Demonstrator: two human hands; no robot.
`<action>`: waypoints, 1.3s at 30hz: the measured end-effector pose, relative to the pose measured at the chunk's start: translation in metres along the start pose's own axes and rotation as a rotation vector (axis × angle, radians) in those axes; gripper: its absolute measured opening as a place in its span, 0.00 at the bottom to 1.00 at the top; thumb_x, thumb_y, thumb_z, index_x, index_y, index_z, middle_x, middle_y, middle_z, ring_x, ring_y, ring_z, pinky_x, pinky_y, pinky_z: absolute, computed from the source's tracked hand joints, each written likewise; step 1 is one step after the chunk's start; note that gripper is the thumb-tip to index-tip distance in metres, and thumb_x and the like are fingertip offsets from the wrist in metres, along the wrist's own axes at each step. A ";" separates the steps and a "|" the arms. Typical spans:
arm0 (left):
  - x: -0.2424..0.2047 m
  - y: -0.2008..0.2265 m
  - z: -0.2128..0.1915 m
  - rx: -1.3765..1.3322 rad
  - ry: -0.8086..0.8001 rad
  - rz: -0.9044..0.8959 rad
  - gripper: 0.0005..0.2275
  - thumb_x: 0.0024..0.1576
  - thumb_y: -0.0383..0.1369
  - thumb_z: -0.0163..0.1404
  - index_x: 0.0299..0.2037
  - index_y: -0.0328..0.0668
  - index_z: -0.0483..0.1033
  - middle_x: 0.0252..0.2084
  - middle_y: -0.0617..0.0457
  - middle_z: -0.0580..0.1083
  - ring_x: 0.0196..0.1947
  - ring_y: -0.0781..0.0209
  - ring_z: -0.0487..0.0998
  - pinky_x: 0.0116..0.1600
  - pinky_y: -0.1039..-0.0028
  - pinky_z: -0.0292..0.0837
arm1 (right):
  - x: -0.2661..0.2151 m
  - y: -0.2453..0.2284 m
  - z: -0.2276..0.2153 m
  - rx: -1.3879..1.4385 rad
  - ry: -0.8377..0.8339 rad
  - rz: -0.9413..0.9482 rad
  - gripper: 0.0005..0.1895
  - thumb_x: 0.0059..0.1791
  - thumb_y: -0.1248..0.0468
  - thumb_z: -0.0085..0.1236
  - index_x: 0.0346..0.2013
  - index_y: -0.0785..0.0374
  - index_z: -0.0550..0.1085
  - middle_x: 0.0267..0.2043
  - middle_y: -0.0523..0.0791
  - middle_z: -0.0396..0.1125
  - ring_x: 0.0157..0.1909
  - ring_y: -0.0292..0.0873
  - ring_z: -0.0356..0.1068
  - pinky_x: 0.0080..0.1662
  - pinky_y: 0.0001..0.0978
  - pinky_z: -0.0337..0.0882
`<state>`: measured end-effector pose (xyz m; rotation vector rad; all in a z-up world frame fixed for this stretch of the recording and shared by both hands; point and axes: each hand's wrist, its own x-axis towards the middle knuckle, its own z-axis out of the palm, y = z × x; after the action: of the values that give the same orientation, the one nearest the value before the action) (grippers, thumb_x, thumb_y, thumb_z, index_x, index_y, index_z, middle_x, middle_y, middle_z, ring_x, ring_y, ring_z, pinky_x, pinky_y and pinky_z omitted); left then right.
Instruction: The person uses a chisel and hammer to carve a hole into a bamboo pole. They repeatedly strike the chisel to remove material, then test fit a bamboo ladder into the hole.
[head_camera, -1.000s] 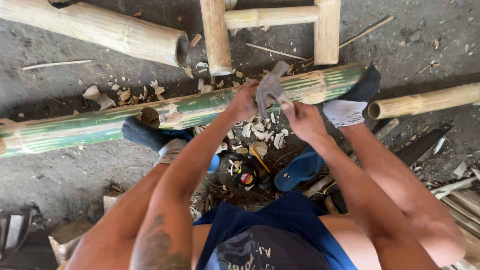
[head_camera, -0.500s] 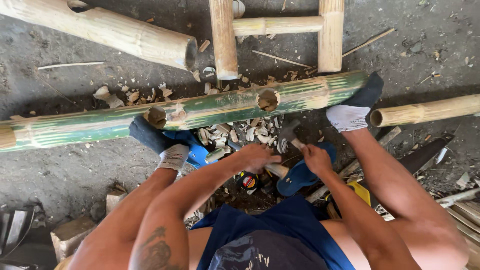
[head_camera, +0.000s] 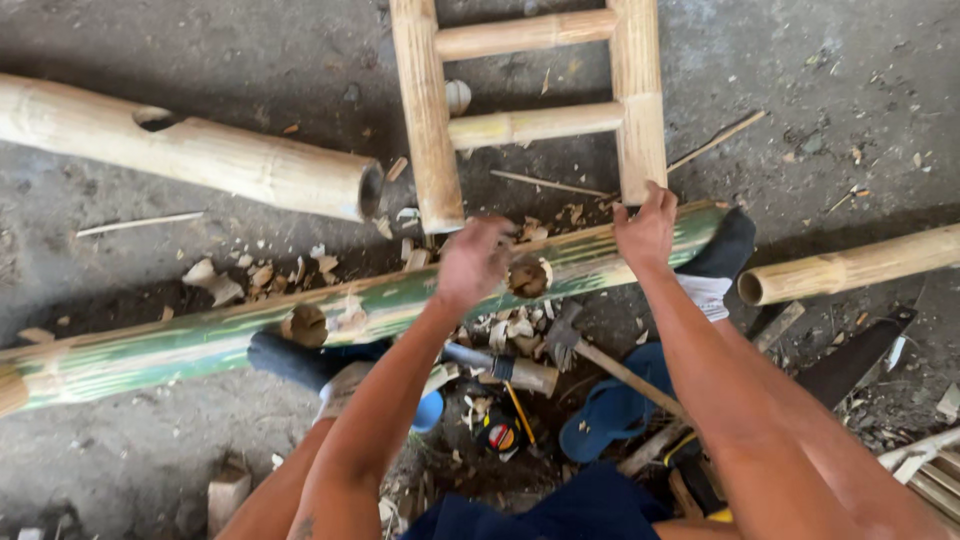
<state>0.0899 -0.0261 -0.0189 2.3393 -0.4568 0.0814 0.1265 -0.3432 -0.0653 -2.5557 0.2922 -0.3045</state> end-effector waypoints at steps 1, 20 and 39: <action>0.015 -0.016 -0.005 0.066 0.098 -0.105 0.15 0.60 0.32 0.56 0.56 0.46 0.72 0.59 0.45 0.74 0.52 0.49 0.79 0.55 0.61 0.81 | 0.015 0.007 0.005 -0.057 -0.011 0.072 0.37 0.47 0.58 0.67 0.64 0.68 0.61 0.62 0.62 0.59 0.63 0.66 0.60 0.59 0.53 0.64; -0.008 -0.042 -0.125 -0.144 0.398 -0.806 0.35 0.43 0.46 0.63 0.58 0.33 0.70 0.49 0.39 0.79 0.47 0.48 0.81 0.54 0.63 0.76 | 0.035 -0.041 -0.050 0.624 -0.320 0.496 0.49 0.41 0.58 0.73 0.66 0.75 0.53 0.60 0.58 0.63 0.63 0.56 0.67 0.64 0.45 0.70; -0.186 -0.078 -0.245 -0.211 0.521 -0.373 0.37 0.49 0.27 0.69 0.63 0.35 0.55 0.58 0.41 0.72 0.57 0.53 0.75 0.62 0.66 0.74 | -0.096 -0.132 -0.048 0.508 -0.519 -0.289 0.52 0.40 0.68 0.76 0.70 0.62 0.52 0.66 0.52 0.65 0.69 0.49 0.65 0.70 0.41 0.62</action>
<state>-0.0385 0.2495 0.0717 2.0515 0.2182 0.4290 0.0408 -0.2319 0.0313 -2.0682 -0.3153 0.1700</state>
